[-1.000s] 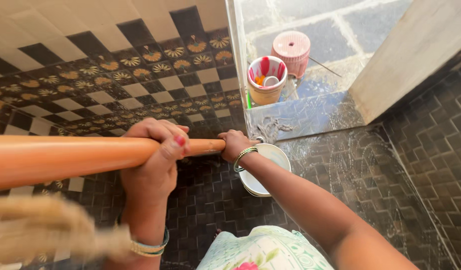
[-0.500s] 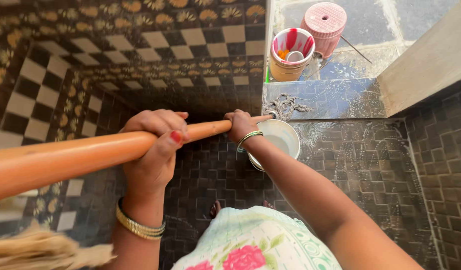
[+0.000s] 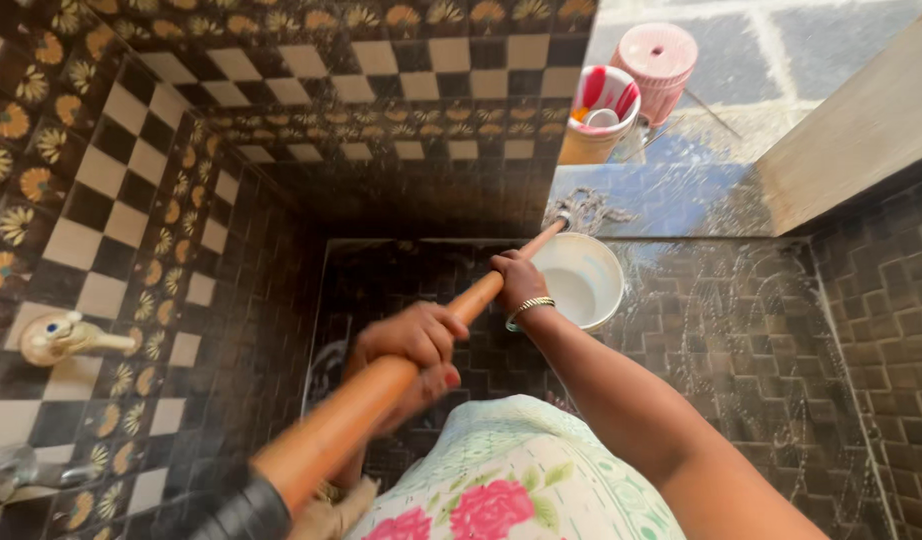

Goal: The person mops a tiled floor using a mop and a bucket of water, repeatedly dipping the mop and scrubbing the wet surface.

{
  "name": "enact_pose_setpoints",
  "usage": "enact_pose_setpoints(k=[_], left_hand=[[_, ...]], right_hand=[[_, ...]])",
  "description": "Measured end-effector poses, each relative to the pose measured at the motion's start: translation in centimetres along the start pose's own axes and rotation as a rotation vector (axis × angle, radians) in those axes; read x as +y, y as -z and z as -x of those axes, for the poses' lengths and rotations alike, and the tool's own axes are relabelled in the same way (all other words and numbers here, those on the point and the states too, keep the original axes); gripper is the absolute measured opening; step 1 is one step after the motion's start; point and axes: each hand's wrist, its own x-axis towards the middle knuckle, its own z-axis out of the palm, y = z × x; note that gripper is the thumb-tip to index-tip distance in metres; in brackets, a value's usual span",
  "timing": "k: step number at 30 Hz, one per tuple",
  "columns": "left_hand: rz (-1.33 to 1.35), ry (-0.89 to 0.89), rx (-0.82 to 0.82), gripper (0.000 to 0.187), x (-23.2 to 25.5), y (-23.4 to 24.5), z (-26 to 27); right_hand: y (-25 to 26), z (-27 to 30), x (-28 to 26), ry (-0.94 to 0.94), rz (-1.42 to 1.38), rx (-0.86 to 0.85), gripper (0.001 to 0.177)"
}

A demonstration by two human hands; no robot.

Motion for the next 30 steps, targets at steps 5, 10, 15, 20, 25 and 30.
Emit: enact_pose_setpoints(k=[5, 10, 15, 20, 25, 30], left_hand=[[0.088, -0.146, -0.012, 0.024, -1.1, 0.5, 3.0], [0.019, 0.009, -0.070, 0.025, -2.6, 2.2, 3.7], [-0.034, -0.040, -0.118, 0.025, -6.9, 1.7, 2.6], [-0.193, -0.030, -0.209, 0.030, -11.7, -1.2, 0.2], [-0.181, 0.186, -0.002, 0.024, -8.2, -1.8, 0.0], [-0.217, 0.126, -0.059, 0.017, -0.5, 2.7, -0.9]], right_hand=[[-2.5, 1.6, 0.9, -0.057, -0.045, 0.008, 0.013], [-3.6, -0.4, 2.1, -0.053, 0.011, -0.027, 0.030], [-4.4, 0.7, 3.0, 0.009, -0.049, 0.013, 0.040], [-1.9, -3.5, 8.5, -0.213, 0.169, -0.176, 0.033], [-0.1, -3.6, 5.8, -0.178, 0.138, -0.282, 0.031], [0.9, 0.0, -1.8, -0.010, 0.033, -0.151, 0.028]])
